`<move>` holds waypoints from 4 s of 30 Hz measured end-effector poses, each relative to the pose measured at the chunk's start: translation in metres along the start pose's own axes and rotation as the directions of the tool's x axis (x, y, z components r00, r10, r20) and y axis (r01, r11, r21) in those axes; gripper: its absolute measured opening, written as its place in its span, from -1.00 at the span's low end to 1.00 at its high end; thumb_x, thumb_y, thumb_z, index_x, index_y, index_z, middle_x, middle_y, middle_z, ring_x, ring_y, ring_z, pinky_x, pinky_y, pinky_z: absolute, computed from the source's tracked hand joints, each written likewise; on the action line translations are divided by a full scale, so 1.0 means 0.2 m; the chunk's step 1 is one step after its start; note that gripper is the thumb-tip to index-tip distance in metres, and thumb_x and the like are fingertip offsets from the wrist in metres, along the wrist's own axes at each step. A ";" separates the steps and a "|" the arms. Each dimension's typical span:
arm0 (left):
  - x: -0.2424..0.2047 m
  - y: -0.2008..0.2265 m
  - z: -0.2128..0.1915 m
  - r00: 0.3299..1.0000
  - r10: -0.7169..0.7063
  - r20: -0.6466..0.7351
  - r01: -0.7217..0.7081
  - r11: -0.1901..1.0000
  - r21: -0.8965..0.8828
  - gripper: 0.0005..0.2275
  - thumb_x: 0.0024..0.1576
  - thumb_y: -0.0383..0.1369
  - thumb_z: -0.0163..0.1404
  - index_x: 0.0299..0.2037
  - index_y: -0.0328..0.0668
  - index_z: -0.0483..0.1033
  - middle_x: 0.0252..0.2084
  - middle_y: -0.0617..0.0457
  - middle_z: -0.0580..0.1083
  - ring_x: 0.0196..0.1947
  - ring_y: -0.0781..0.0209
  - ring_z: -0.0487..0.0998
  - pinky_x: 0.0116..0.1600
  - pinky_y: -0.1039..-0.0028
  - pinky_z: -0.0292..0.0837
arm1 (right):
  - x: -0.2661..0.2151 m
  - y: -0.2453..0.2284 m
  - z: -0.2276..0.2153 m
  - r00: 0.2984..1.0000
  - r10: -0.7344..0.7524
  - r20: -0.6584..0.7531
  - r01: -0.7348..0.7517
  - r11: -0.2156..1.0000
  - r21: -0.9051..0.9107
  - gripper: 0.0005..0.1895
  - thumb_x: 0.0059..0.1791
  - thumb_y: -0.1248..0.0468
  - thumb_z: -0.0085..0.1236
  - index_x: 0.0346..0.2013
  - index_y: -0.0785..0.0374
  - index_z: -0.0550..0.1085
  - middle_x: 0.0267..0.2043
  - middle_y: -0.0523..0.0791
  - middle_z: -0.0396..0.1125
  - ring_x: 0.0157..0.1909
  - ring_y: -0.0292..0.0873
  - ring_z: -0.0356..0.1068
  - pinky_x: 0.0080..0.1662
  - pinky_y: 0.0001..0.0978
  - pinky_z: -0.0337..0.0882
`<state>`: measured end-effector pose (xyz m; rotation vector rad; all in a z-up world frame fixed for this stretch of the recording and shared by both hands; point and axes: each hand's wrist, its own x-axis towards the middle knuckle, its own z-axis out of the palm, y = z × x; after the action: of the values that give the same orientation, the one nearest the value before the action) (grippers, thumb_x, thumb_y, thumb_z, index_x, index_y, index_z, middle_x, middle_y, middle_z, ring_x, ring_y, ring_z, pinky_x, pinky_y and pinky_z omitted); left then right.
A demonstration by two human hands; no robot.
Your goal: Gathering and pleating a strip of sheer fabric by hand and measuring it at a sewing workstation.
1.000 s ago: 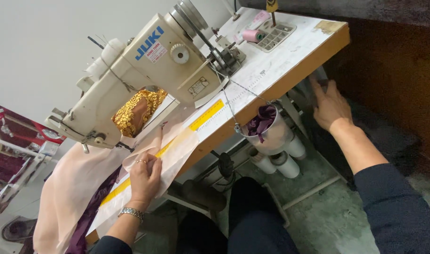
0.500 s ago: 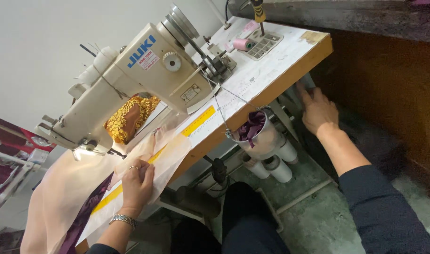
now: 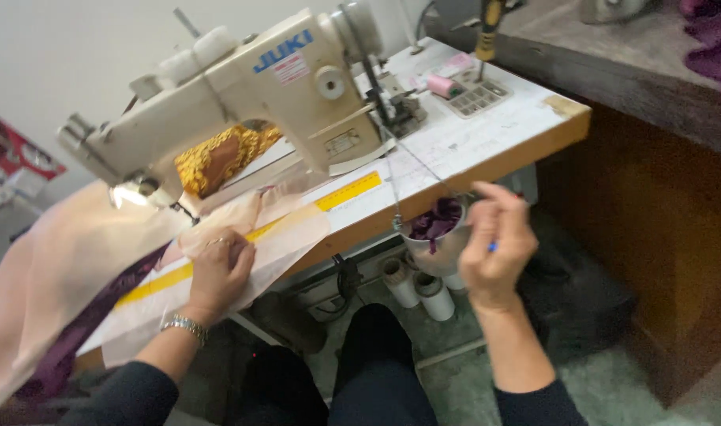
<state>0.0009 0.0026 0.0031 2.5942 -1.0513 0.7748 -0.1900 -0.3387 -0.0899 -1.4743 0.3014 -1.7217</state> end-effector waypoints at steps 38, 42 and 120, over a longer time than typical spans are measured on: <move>0.31 -1.43 -0.25 0.776 -0.078 0.626 0.623 0.253 -0.740 -0.85 0.04 -0.37 0.16 -0.50 -0.24 0.51 -0.70 0.17 0.36 -0.70 0.47 0.37 -0.60 0.74 0.24 | -0.32 -0.71 2.18 -0.247 0.231 0.941 -0.484 0.812 -0.326 -0.90 -0.10 0.35 0.23 -0.46 0.34 0.52 -0.63 -0.22 0.12 -0.71 -0.43 0.13 -0.70 -0.68 0.06; 0.29 -1.46 -0.28 0.749 -0.065 0.659 0.654 0.232 -0.720 -0.85 0.01 -0.39 0.18 -0.51 -0.27 0.51 -0.69 0.15 0.38 -0.67 0.44 0.43 -0.59 0.71 0.35 | -0.30 -0.79 2.24 -0.221 0.292 0.931 -0.452 0.815 -0.363 -0.88 -0.11 0.33 0.22 -0.43 0.36 0.56 -0.63 -0.19 0.19 -0.69 -0.41 0.18 -0.68 -0.64 0.16; 0.32 -1.37 -0.35 0.638 -0.166 0.752 0.769 0.077 -0.635 -0.87 0.03 -0.37 0.09 -0.46 -0.30 0.55 -0.54 0.09 0.44 -0.56 0.37 0.39 -0.50 0.62 0.25 | -0.45 -0.66 2.18 -0.015 0.405 0.914 -0.611 0.720 -0.329 -0.81 -0.06 0.27 0.16 -0.50 0.34 0.50 -0.56 -0.16 0.29 -0.51 -0.33 0.21 -0.48 -0.52 0.22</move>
<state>0.2038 0.1902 0.0915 1.6925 -0.3057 -0.6876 0.1439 -0.0511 0.0554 -1.6950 -0.0315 0.0515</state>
